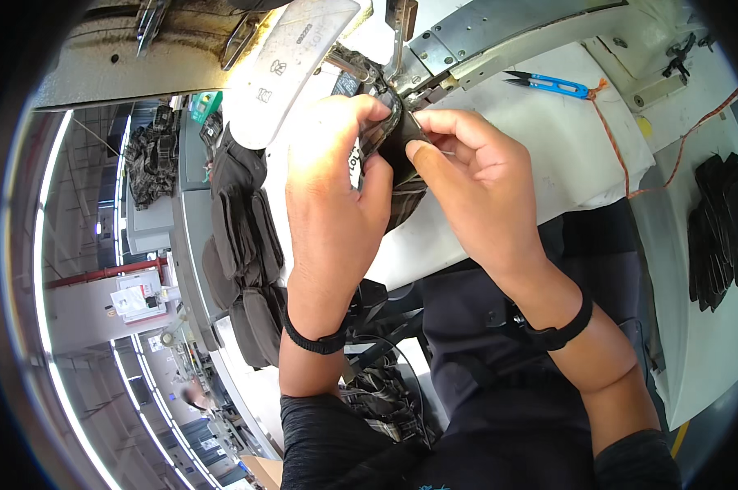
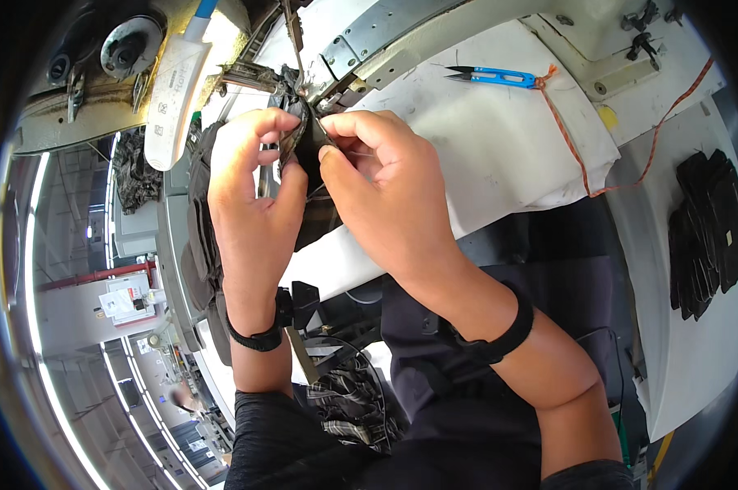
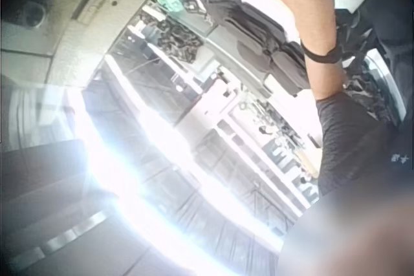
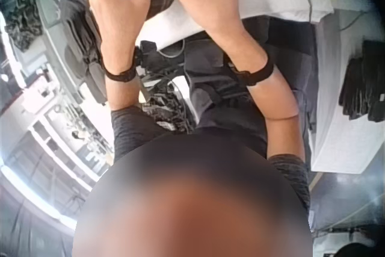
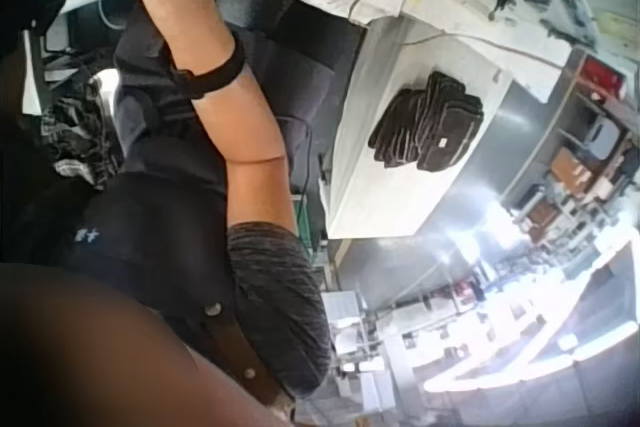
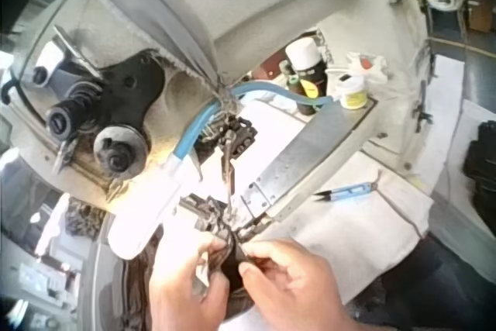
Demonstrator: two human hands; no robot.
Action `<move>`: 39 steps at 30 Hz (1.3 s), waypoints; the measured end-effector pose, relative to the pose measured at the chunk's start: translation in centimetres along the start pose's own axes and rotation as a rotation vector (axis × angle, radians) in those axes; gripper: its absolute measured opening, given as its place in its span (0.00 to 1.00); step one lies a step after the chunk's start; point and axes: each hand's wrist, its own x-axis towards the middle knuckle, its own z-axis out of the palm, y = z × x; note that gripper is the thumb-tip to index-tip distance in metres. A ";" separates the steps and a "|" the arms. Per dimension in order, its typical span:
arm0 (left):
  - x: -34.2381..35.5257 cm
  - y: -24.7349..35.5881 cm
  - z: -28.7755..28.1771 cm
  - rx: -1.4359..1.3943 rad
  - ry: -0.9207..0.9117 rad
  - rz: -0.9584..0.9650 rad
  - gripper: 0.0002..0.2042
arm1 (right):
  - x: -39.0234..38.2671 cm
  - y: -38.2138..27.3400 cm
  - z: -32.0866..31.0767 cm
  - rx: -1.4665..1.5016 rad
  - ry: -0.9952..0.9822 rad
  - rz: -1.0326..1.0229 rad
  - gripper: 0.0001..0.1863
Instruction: Sewing a fabric pouch using an industrial sewing machine.
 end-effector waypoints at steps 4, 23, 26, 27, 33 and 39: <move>-0.4 -0.2 0.8 0.093 0.096 0.095 0.20 | 0.0 0.2 0.3 0.023 0.026 -0.037 0.11; 1.7 0.4 -2.5 0.205 -0.111 0.194 0.14 | 1.4 -0.3 0.2 -0.132 -0.042 -0.005 0.07; 1.6 -0.1 -1.6 0.193 -0.066 0.183 0.13 | 1.8 -0.9 0.2 -0.195 -0.033 -0.001 0.06; 1.3 -0.4 -1.1 0.127 -0.021 0.151 0.12 | 1.8 -1.0 0.3 -0.231 -0.022 0.001 0.06; 0.1 -0.6 1.3 -0.162 0.030 -0.049 0.17 | 2.5 -0.7 0.8 -0.395 0.025 -0.131 0.08; 0.7 -0.7 -0.9 0.265 -0.069 0.039 0.20 | 2.3 -1.0 1.6 -0.574 0.048 -0.147 0.10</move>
